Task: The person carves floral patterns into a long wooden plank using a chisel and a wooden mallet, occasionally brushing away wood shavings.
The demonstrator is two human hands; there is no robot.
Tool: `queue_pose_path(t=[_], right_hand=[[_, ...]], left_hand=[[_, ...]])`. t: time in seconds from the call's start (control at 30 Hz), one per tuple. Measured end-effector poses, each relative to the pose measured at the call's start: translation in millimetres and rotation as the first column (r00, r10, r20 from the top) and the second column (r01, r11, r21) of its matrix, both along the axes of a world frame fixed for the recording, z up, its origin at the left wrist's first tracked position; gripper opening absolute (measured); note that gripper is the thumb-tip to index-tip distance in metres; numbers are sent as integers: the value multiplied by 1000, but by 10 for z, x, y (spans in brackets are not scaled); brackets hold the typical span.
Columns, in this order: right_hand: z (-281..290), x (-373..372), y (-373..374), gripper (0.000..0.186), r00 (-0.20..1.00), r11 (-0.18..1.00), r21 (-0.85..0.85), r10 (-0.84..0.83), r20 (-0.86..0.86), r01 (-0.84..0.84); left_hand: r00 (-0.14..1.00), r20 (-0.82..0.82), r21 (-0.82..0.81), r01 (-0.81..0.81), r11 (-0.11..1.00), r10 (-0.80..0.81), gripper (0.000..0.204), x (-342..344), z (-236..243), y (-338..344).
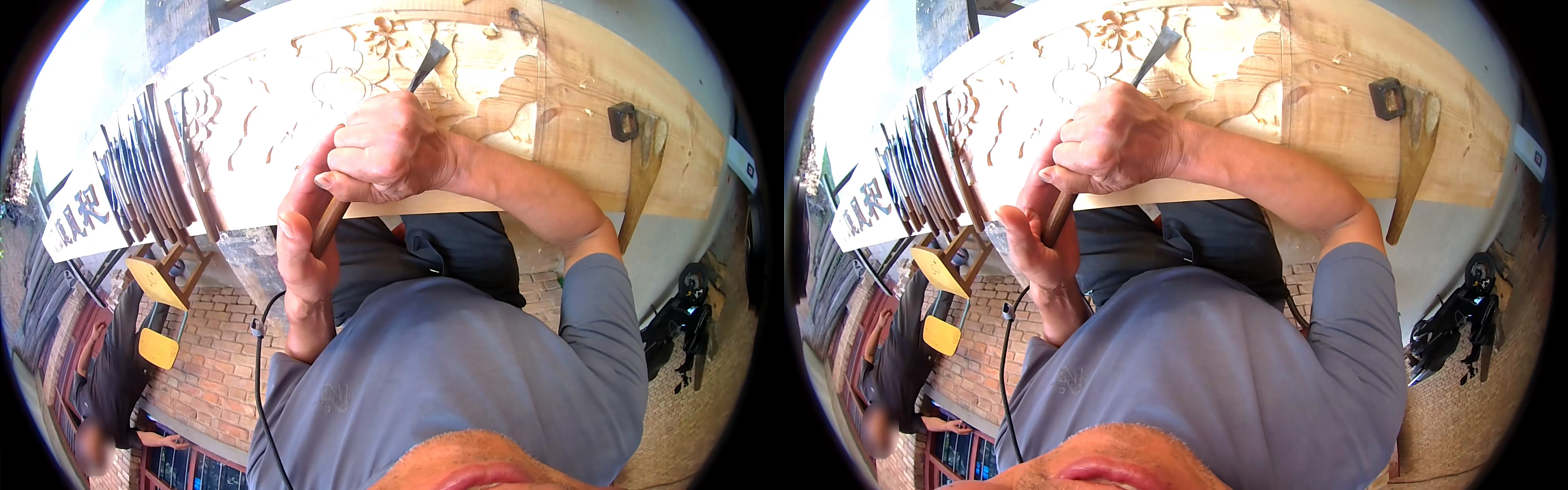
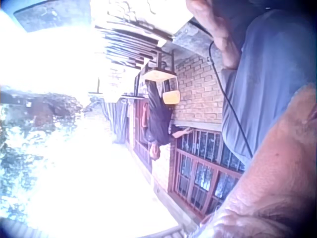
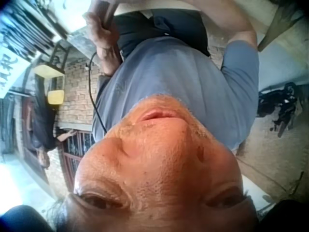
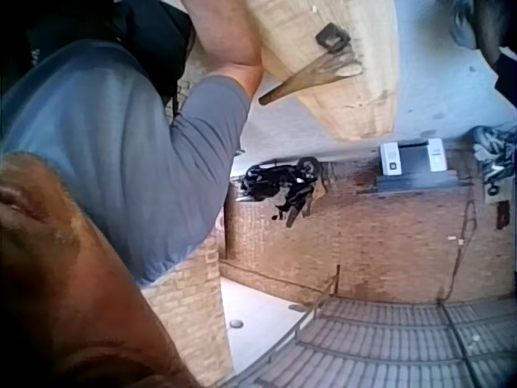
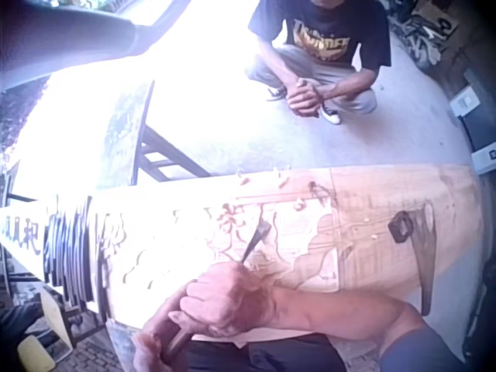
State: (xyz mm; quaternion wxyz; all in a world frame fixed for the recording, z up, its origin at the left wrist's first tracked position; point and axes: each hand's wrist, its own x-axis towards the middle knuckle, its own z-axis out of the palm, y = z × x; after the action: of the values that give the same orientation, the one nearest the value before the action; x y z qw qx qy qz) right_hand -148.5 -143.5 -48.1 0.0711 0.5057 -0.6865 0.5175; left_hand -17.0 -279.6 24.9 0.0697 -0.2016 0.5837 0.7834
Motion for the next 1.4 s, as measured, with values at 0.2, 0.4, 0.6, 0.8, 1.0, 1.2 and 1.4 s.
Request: queue_pose_path(t=[0.2,0.4,0.6,0.8,1.0,1.2,1.4], right_hand=[[-17,-62,11,36,999,999,21,-32,-21,33],[-7,-42,15,35,999,999,22,-49,-18,50],[41,22,-7,36,999,998,-17,54,-7,-54],[-42,-112,1,36,998,997,-35,-64,-27,63],[172,20,209,51,913,947,91,-269,-306,309],[344,578,370,57,983,932,319,-183,0,173],[408,720,808,53,971,886,442,-210,111,141]], left_hand=[[998,-8,-15,57,998,-57,119,-99,-63,-64],[995,-11,-2,103,995,-103,121,-115,-35,-80],[998,45,-69,44,997,-41,125,35,83,-3],[996,-42,-14,77,997,-77,109,-177,-135,-77],[973,-176,-16,-154,988,149,105,-217,-373,-184],[890,-291,-258,-426,867,350,102,-143,-606,-475],[919,-352,-665,-378,644,176,26,-438,-596,-242]])
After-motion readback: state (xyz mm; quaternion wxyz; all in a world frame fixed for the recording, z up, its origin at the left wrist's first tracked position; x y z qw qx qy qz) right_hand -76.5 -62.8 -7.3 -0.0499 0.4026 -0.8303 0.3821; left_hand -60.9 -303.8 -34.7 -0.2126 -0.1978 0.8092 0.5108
